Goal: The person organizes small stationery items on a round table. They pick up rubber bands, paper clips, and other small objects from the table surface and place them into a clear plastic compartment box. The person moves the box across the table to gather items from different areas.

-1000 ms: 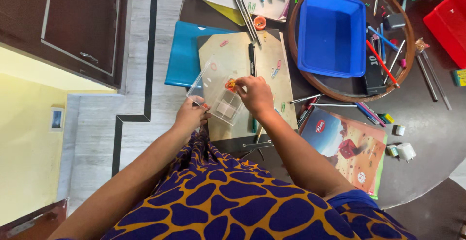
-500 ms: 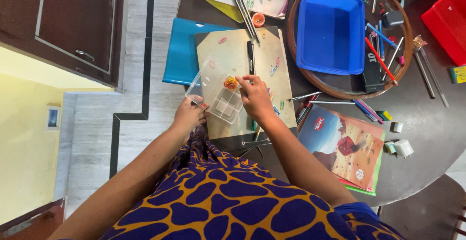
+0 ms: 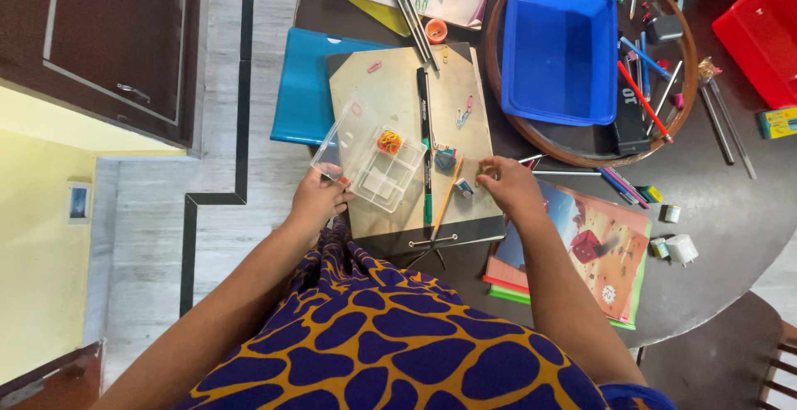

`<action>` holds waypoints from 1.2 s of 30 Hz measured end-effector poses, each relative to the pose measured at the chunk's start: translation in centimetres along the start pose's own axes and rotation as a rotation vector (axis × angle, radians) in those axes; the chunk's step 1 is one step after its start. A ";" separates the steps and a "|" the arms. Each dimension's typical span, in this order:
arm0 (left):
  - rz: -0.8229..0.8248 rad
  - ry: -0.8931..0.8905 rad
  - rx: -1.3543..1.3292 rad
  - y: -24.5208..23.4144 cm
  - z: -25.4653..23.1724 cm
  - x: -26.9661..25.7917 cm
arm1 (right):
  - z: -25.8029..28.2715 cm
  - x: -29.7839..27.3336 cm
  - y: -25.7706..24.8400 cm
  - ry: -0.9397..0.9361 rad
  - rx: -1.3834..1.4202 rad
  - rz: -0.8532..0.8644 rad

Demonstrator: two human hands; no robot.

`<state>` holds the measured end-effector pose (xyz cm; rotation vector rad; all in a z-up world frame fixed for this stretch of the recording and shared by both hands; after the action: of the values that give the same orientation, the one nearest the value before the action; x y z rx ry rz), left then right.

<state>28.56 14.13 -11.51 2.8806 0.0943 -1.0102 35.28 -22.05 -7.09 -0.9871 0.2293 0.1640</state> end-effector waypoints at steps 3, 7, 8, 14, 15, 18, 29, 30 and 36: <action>-0.001 -0.023 -0.003 -0.1 0.2 0.1 | 0.1 -0.5 -0.2 0.001 -0.049 0.035; -0.004 -0.017 -0.003 0.0 0.3 0.2 | 1.5 -1.1 0.0 0.002 -0.122 -0.010; -0.004 -0.023 0.001 0.0 0.3 0.2 | 1.7 -1.1 -0.1 0.018 -0.122 -0.009; 0.000 -0.020 -0.014 0.0 0.6 0.0 | 1.5 -1.1 0.1 0.050 -0.063 0.029; 0.005 -0.016 -0.015 0.0 0.6 -0.1 | 1.3 -1.0 0.3 0.065 -0.061 0.037; 0.002 -0.021 -0.011 0.0 0.5 -0.2 | 0.1 -0.8 1.0 0.101 -0.017 0.059; -0.014 -0.034 0.024 0.0 0.1 -0.7 | -4.3 2.2 3.7 0.147 0.851 -0.095; -0.015 -0.032 0.019 0.0 0.3 -0.7 | -4.6 2.4 4.0 0.196 1.051 -0.088; -0.024 -0.038 0.020 -0.3 0.9 -0.5 | -2.2 4.3 4.2 0.228 1.244 -0.062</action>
<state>27.58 14.30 -11.93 2.8838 0.1170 -1.0758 38.19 -21.48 -12.81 0.2313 0.4313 -0.1536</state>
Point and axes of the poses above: each hand's wrist, its own x-axis towards the middle knuckle, its own y-axis out of the palm, z = x × y, the point moved 6 cm from there along x, towards the middle knuckle, and after that the axes turned 2 degrees about x, right-handed, at the moved point
